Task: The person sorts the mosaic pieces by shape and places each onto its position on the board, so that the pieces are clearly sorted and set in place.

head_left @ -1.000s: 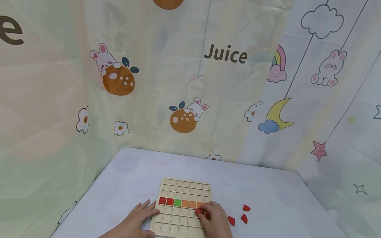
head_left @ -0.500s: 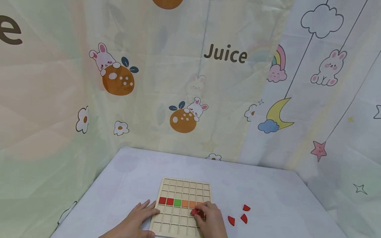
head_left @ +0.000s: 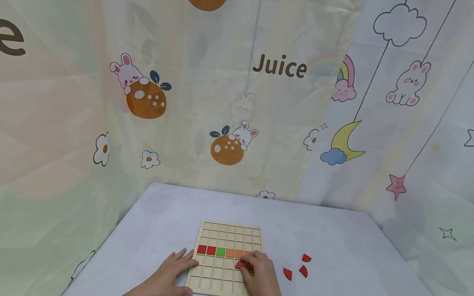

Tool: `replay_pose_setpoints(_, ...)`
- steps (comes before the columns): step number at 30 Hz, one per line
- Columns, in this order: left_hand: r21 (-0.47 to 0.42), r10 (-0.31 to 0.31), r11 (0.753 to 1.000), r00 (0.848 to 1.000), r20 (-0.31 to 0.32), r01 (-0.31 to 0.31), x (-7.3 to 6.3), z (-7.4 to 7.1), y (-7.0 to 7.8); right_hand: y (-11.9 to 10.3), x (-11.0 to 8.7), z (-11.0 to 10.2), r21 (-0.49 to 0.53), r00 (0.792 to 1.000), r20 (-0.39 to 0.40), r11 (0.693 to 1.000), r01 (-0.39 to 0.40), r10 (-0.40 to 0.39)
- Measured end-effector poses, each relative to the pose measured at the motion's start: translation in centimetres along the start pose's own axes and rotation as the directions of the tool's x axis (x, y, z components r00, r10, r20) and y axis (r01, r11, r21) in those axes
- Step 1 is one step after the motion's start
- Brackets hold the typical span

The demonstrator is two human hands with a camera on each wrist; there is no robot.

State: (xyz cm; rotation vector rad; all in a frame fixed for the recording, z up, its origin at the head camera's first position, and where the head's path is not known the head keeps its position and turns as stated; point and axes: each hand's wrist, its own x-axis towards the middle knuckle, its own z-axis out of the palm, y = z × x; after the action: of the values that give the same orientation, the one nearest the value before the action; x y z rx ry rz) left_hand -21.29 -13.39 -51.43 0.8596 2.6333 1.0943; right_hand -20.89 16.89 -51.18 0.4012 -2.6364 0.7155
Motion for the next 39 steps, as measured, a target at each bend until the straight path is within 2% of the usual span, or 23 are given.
replay_pose_setpoints(12,0.003,-0.004,1.0,1.0,0.003,0.004,0.0,0.0,0.0,0.1,0.2,0.1,0.008,0.999,-0.025,0.999,0.043,-0.043)
replay_pose_setpoints(23,-0.011,-0.017,1.0,1.0,0.007,0.017,0.0,0.0,-0.1,-0.1,0.1,-0.1,0.017,1.0,0.019,1.0,-0.003,0.003)
replay_pose_setpoints(29,0.003,-0.012,1.0,1.0,0.004,0.012,0.1,0.1,-0.1,0.0,0.0,-0.3,0.043,1.0,-0.006,0.999,0.001,-0.001)
replay_pose_setpoints(33,0.003,-0.013,1.0,1.0,0.0,0.013,0.0,0.0,0.1,0.3,0.0,-0.4,0.061,0.999,-0.017,0.997,-0.042,0.043)
replay_pose_setpoints(39,0.002,-0.027,1.0,1.0,0.0,0.027,-0.1,0.0,0.3,1.0,0.1,-0.8,0.058,0.986,-0.031,0.985,-0.161,0.163)
